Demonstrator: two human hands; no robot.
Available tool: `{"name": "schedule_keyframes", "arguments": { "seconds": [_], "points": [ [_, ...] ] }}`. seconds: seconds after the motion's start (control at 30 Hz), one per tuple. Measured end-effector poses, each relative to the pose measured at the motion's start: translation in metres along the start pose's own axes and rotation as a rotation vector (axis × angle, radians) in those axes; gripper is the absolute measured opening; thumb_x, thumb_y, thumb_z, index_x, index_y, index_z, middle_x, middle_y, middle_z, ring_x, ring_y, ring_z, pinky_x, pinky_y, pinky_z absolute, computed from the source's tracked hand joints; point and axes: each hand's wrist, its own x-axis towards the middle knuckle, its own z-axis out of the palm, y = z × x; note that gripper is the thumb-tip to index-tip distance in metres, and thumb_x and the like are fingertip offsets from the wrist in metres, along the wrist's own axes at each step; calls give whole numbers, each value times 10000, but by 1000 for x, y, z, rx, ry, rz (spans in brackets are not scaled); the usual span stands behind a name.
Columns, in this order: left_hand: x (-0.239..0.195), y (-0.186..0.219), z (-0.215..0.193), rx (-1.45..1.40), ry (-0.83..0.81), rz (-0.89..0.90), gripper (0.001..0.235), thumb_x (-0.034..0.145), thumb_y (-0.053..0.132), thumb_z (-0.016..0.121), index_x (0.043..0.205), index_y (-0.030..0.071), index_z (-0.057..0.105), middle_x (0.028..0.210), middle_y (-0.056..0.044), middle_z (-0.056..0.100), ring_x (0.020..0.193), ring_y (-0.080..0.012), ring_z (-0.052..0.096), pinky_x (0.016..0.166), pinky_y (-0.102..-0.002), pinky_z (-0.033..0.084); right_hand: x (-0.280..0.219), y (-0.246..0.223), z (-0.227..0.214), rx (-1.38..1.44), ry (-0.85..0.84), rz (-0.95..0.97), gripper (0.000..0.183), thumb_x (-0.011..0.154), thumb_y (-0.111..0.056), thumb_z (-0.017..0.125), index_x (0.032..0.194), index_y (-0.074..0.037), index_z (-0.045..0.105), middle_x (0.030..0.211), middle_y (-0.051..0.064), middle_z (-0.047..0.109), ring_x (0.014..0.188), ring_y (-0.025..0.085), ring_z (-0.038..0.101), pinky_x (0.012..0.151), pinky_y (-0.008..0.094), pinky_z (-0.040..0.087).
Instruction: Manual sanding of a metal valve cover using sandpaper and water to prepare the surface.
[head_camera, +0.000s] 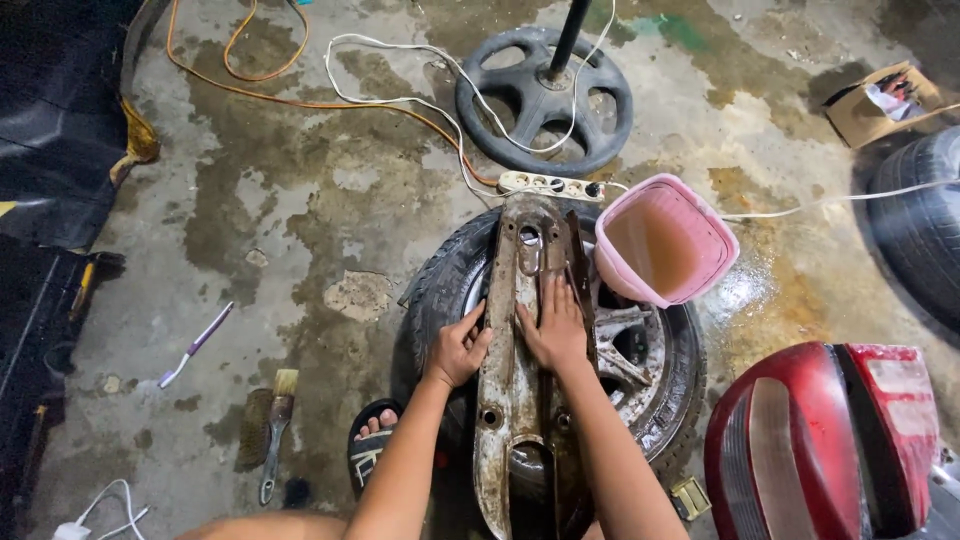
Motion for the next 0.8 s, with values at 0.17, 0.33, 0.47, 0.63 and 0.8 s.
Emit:
{"name": "schedule_keyframes", "arguments": {
  "seconds": [0.17,0.33,0.47,0.63,0.8],
  "points": [
    [-1,-2,-1,12,-5,5,542,899,342,687,1375,88,638,682,-129,714,579,-260,698,513,-364,538,-86,2,14,53,37,-73,863,1028,-678,275,1642,-76,203,1709,177,183,1561,359,214,1202,481,282],
    [0,-11,4,-11,-24,-19,595,831,312,752,1373,95,640,679,-134,711,574,-256,705,508,-347,548,-155,17,47,177,-9,-88,788,1049,-609,311,1661,-136,158,1733,113,100,1572,314,140,1221,466,203],
    [-2,-20,9,-35,-15,-41,592,819,285,771,1366,97,646,682,-175,695,579,-265,697,509,-360,529,-162,17,44,149,47,-145,800,1037,-583,388,1637,-81,219,1708,161,181,1545,354,222,1194,496,264],
    [0,-7,5,-66,-6,-21,491,912,284,707,1356,83,652,696,-165,722,574,-251,698,510,-341,522,-108,2,22,150,73,-114,838,1029,-632,366,1629,-60,240,1699,188,206,1545,375,247,1197,511,284],
    [-1,-7,4,-46,-14,4,501,917,327,713,1356,93,655,700,-142,724,596,-231,704,541,-316,548,-17,7,27,233,166,-67,847,1049,-645,325,1649,-60,200,1698,215,199,1550,411,237,1213,541,260]
  ]
}}
